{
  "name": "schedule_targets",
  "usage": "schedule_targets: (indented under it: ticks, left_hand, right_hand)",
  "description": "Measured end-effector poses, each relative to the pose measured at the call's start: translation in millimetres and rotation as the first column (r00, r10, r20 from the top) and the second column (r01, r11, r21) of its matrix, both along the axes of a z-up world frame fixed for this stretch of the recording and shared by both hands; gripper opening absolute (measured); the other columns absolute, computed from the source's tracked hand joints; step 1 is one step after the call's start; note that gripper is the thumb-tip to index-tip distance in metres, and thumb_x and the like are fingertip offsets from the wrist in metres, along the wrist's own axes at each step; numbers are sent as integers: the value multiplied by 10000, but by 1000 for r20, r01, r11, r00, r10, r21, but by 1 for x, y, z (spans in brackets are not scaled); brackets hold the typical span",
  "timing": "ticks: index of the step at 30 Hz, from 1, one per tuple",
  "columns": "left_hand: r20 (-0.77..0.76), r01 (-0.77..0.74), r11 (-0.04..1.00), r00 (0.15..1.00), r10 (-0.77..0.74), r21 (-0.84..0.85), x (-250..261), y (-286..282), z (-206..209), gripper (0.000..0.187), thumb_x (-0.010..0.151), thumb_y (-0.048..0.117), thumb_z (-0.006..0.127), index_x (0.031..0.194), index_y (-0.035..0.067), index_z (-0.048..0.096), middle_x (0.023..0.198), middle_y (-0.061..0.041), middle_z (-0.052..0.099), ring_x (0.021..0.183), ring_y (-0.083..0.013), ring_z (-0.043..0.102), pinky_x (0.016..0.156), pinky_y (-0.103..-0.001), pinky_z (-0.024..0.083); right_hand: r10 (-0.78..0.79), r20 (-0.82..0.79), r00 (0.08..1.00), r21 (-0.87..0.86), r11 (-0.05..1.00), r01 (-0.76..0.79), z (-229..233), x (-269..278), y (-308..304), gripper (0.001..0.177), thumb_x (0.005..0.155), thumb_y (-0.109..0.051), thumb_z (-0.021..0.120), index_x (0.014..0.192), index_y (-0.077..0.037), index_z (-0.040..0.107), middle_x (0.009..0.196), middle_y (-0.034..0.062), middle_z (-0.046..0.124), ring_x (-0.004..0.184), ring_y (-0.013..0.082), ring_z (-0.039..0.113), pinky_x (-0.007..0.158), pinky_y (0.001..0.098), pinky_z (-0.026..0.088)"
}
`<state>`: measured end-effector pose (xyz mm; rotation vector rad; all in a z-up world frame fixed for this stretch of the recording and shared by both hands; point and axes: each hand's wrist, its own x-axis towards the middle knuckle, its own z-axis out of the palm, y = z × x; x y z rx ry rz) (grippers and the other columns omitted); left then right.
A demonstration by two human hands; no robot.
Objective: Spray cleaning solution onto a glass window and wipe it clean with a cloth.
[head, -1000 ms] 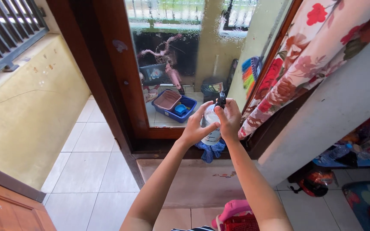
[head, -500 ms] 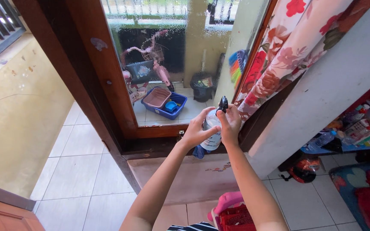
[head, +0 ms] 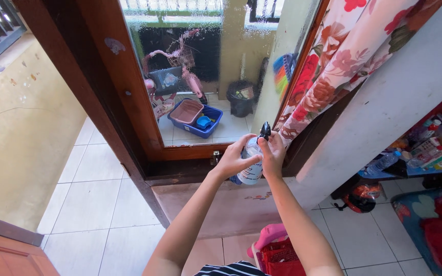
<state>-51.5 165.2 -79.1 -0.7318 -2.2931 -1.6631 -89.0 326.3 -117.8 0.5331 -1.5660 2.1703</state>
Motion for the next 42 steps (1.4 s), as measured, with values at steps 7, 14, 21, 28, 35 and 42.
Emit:
schedule_targets:
  ticks: [7, 14, 21, 28, 35, 42]
  left_hand:
    - [38, -46, 998, 998, 48, -50, 4, -9, -11, 777, 799, 443, 761, 1427, 46, 532, 1349, -217, 655, 1265, -335, 639, 1062, -409, 482]
    - [62, -78, 996, 995, 80, -38, 10, -24, -18, 810, 781, 464, 762, 1432, 44, 529, 1360, -209, 652, 1273, -329, 635, 1073, -414, 478]
    - [53, -135, 990, 989, 137, -32, 18, -43, -17, 817, 770, 461, 776, 1431, 47, 534, 1316, -199, 680, 1216, -311, 668, 1041, -397, 502]
    - [1, -204, 976, 979, 205, 69, 27, -61, -23, 780, 789, 401, 806, 1423, 35, 539, 1252, -197, 709, 1163, -301, 697, 1012, -390, 522]
    - [50, -271, 957, 962, 267, 99, 39, -86, -17, 777, 769, 402, 814, 1411, 51, 552, 1196, -179, 730, 1092, -268, 723, 971, -374, 546]
    - [-2, -321, 943, 947, 322, 91, 43, -109, -24, 773, 787, 411, 813, 1416, 49, 548, 1243, -186, 721, 1161, -278, 703, 1023, -392, 520]
  right_hand:
    - [-27, 45, 999, 82, 996, 23, 4, 11, -11, 375, 940, -268, 753, 1203, -37, 619, 1041, 18, 630, 962, 101, 593, 873, 253, 480]
    - [12, 3, 1000, 169, 986, -12, -7, 8, -24, 366, 971, -268, 761, 1178, -9, 607, 1069, 52, 647, 995, 114, 603, 916, 271, 489]
    - [74, -36, 997, 160, 985, -67, -2, 9, -47, 409, 953, -269, 763, 1226, -13, 599, 1070, 29, 624, 992, 103, 584, 918, 267, 481]
    - [-18, -88, 996, 335, 941, 47, 8, 13, -71, 295, 939, -255, 772, 1063, -8, 668, 1033, 32, 643, 975, 114, 600, 908, 276, 484]
    - [47, -167, 985, 327, 945, 10, 22, 18, -104, 354, 953, -303, 735, 1131, -9, 647, 1074, 29, 616, 1006, 127, 597, 923, 283, 480]
    - [54, -120, 991, 398, 917, -2, 20, 17, -126, 307, 921, -297, 762, 1008, -16, 675, 995, 55, 641, 953, 164, 613, 882, 293, 478]
